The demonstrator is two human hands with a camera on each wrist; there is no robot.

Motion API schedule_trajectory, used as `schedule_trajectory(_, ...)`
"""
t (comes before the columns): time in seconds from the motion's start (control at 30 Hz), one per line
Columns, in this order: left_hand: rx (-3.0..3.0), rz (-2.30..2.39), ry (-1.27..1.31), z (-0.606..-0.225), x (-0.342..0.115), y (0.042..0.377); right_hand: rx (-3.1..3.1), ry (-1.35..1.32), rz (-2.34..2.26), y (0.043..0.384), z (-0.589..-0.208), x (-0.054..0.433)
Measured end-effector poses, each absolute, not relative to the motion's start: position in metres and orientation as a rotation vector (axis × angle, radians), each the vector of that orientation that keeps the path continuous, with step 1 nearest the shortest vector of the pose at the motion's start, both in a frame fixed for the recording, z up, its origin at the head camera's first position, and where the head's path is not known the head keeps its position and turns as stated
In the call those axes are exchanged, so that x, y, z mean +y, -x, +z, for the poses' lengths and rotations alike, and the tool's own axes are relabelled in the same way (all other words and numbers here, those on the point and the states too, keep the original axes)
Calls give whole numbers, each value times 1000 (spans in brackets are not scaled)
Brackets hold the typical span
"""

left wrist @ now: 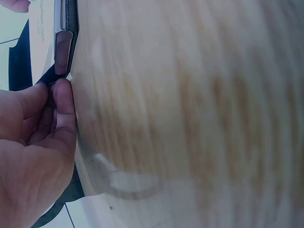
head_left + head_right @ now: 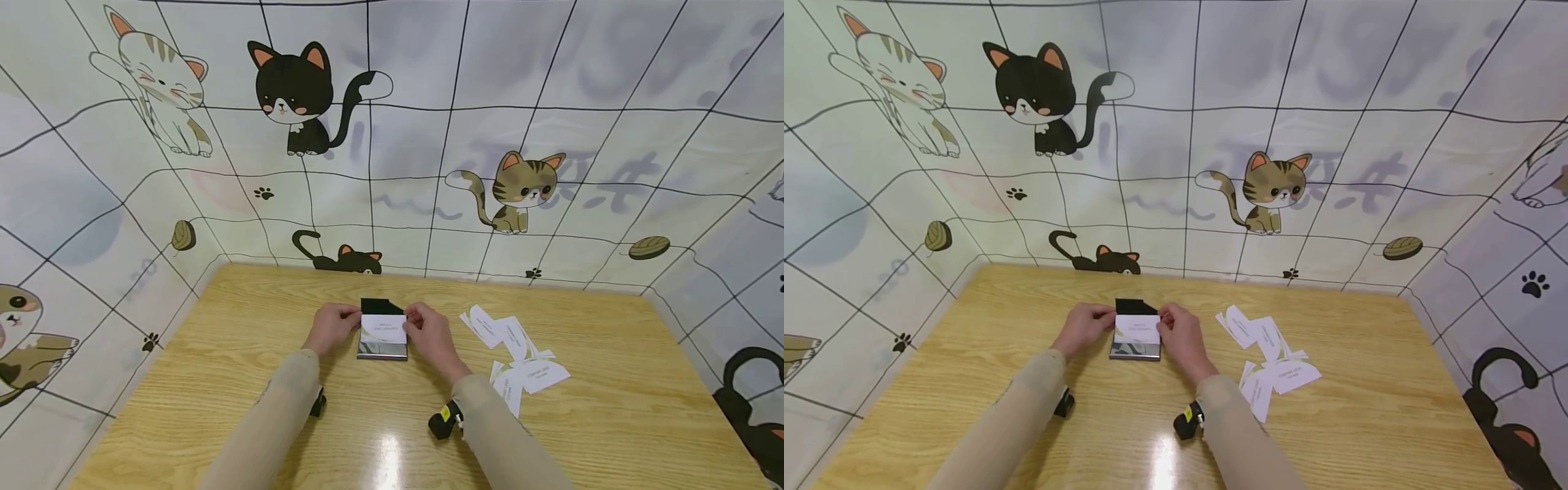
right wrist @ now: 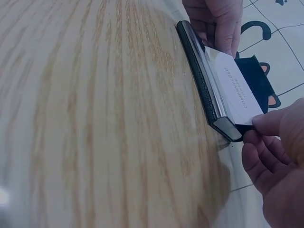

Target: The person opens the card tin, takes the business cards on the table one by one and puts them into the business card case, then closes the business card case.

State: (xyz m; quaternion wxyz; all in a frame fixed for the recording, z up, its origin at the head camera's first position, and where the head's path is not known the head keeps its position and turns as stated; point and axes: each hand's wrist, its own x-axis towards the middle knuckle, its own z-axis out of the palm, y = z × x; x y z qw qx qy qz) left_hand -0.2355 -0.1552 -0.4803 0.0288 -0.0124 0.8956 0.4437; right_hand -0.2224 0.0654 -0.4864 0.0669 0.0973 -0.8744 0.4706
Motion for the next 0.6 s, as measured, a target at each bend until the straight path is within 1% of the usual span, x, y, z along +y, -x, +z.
schedule_trajectory(0.37, 2793, 1370, -12, -482, -155, 235, -2672, -283, 1415, 221, -489, 65)
schedule_trajectory(0.6, 2764, 1392, 7, -481, -154, 236, -2681, -282, 1393, 222, -491, 66)
